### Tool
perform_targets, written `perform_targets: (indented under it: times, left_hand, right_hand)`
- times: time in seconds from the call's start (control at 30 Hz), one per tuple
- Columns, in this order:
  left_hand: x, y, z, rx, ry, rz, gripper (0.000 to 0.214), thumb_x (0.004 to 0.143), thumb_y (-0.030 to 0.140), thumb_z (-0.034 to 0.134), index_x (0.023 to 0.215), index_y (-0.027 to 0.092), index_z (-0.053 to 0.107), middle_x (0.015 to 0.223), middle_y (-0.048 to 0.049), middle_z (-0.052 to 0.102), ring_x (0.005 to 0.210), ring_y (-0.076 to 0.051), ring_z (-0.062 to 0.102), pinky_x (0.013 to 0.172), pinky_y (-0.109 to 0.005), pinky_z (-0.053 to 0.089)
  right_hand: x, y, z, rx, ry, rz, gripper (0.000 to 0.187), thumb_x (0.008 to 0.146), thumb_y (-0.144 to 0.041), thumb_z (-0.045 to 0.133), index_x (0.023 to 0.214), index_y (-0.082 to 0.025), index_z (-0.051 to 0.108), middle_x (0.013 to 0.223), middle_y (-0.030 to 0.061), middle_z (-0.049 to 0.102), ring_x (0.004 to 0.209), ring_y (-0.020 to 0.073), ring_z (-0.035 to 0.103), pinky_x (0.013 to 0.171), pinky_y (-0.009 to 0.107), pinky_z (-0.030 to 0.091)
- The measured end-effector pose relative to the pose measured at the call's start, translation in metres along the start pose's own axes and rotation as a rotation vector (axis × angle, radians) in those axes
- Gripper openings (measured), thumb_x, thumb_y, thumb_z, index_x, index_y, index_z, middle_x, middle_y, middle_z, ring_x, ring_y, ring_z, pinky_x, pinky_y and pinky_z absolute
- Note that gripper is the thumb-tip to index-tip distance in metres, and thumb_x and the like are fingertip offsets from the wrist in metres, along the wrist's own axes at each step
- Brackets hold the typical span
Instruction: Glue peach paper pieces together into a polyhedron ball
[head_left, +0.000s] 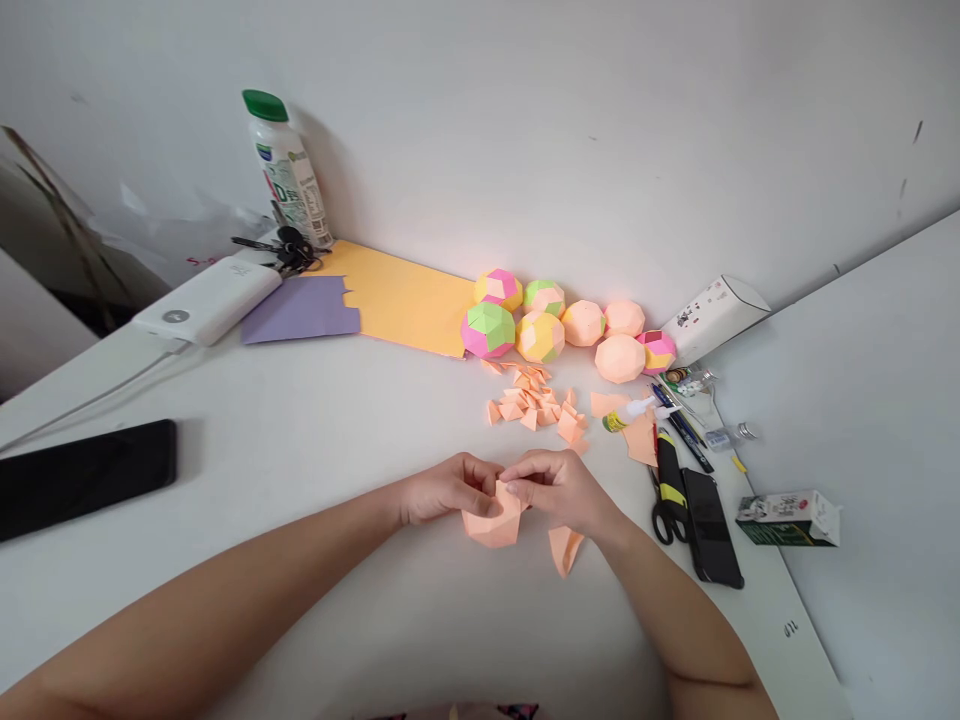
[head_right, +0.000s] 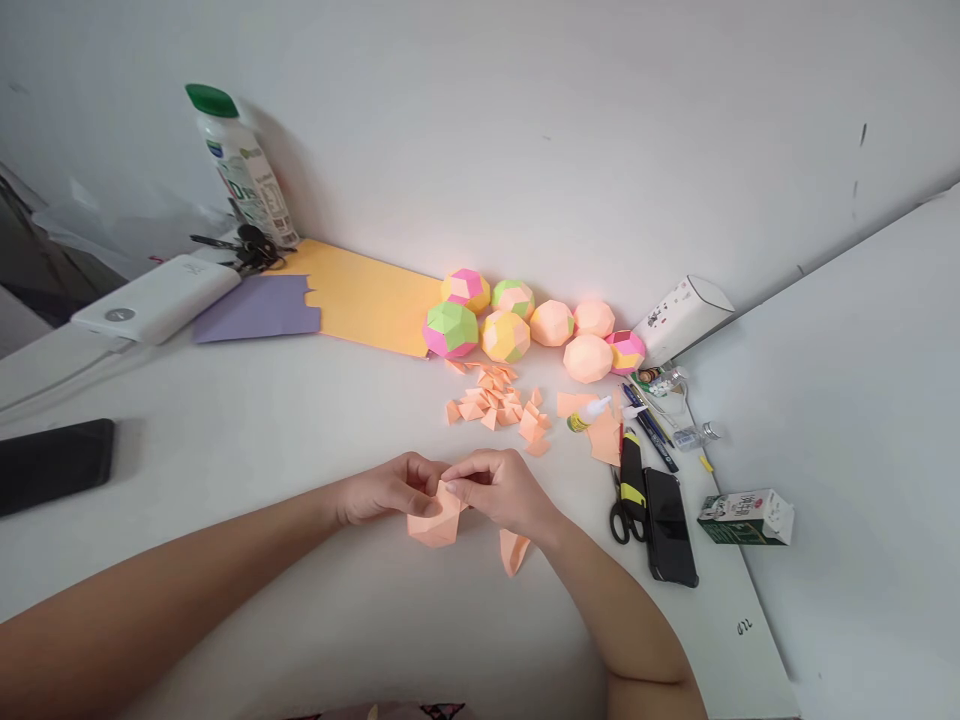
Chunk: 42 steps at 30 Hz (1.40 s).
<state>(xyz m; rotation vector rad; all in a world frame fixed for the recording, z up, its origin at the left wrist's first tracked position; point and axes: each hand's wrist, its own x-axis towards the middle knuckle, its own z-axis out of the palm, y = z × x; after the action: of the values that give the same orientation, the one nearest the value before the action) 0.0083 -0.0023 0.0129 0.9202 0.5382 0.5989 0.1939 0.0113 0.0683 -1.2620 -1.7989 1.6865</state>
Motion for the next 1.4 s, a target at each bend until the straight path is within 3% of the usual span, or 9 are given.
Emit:
perform_targets:
  times: [0.5,1.1,1.4]
  left_hand:
    - [0.0,0.001,0.002,0.027,0.033,-0.021,0.019,0.06,0.017,0.064,0.052,0.015,0.047,0.064,0.0021,0.047,0.062,-0.012,0.044,0.062,-0.027,0.037]
    - [0.0,-0.002,0.001,0.008,0.081,-0.043,0.021,0.058,0.019,0.066,0.051,0.016,0.046,0.061,0.0021,0.045,0.059,-0.011,0.042,0.058,-0.026,0.037]
    - [0.0,-0.004,0.0,-0.055,0.021,0.008,0.021,0.065,0.023,0.07,0.054,0.013,0.054,0.068,-0.0002,0.053,0.067,-0.013,0.049,0.067,-0.028,0.039]
  right_hand:
    - [-0.002,-0.002,0.002,-0.037,0.012,-0.008,0.012,0.074,-0.027,0.064,0.08,-0.021,0.072,0.079,0.0024,0.063,0.071,0.0144,0.059,0.066,0.027,0.05]
    - [-0.004,-0.002,0.012,-0.101,0.132,-0.06,0.011,0.074,-0.026,0.062,0.078,-0.022,0.072,0.079,0.0027,0.065,0.074,0.016,0.059,0.066,0.029,0.048]
    - [-0.004,-0.002,0.008,0.018,0.058,0.015,0.012,0.072,-0.028,0.065,0.079,-0.019,0.07,0.076,0.0024,0.066,0.07,0.0151,0.06,0.065,0.029,0.048]
